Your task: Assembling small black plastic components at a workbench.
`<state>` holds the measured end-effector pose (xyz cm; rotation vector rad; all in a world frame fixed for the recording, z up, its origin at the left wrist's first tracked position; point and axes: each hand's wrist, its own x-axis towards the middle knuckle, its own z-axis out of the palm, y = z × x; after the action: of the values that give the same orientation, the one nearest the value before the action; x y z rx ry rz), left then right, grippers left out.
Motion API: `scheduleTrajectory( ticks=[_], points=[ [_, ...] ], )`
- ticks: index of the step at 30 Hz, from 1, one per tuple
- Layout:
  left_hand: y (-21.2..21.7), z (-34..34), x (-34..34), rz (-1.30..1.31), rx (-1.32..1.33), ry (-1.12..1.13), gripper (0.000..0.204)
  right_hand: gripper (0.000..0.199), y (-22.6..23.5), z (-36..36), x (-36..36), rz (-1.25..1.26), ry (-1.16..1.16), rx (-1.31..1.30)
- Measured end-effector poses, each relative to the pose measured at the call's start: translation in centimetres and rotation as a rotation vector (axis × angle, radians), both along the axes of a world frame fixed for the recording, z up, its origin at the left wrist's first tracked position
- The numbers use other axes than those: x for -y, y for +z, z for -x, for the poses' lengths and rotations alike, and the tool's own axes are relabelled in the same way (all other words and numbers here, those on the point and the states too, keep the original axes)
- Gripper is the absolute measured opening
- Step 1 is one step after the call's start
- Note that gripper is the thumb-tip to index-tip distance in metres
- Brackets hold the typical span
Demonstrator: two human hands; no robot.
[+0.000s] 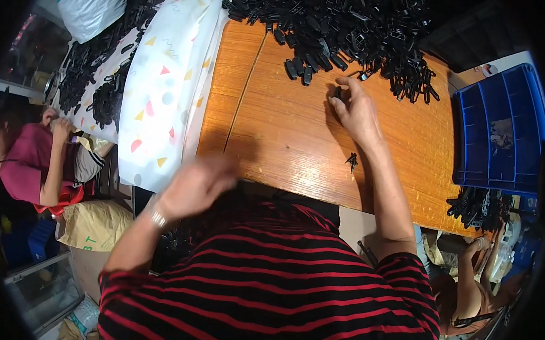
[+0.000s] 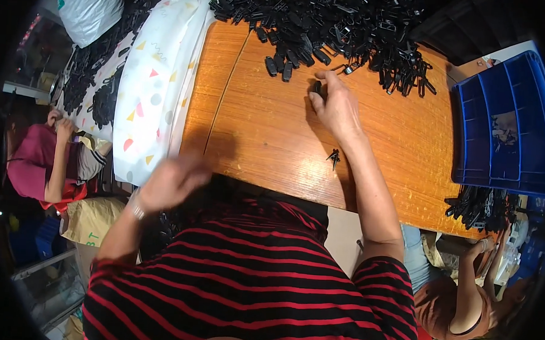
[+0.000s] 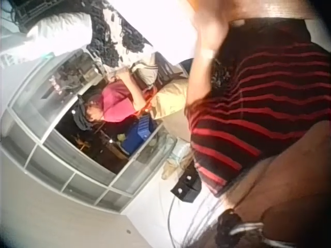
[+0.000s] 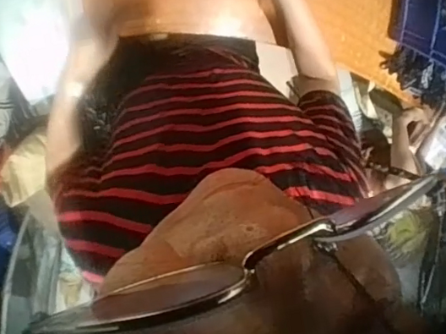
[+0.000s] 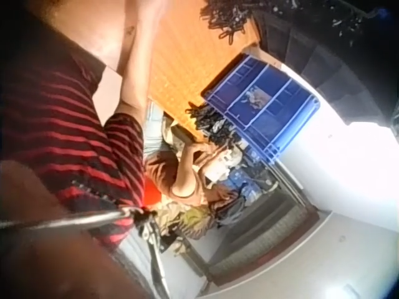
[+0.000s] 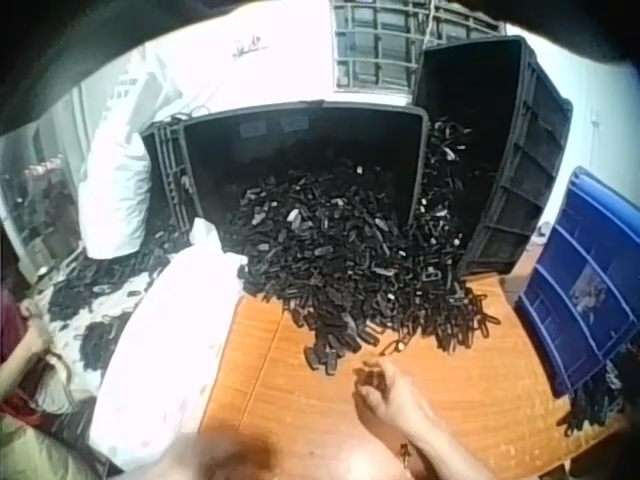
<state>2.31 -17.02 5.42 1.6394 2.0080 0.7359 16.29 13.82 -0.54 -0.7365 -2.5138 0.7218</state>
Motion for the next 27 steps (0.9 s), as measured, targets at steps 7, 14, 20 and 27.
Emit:
scheduleTrajectory(
  ticks=[7,14,20,27],
  points=[
    [-6.2,6.7,-16.5,-0.452,-0.437,0.016,0.015,0.019,-1.4,-1.0,2.8,0.288,-0.063,-0.208],
    [-7.1,8.0,-19.3,-0.361,-0.578,-0.104,0.015,0.021,-0.7,-2.6,3.9,-0.078,0.069,0.024],
    [-6.8,7.4,-18.2,-0.148,-0.573,-0.014,0.012,0.018,0.2,-2.0,4.2,-0.188,0.066,0.244],
    [-6.2,6.1,-16.7,-0.184,-0.513,0.06,0.023,0.02,0.1,-2.0,4.3,-0.152,0.096,0.223]
  ],
)
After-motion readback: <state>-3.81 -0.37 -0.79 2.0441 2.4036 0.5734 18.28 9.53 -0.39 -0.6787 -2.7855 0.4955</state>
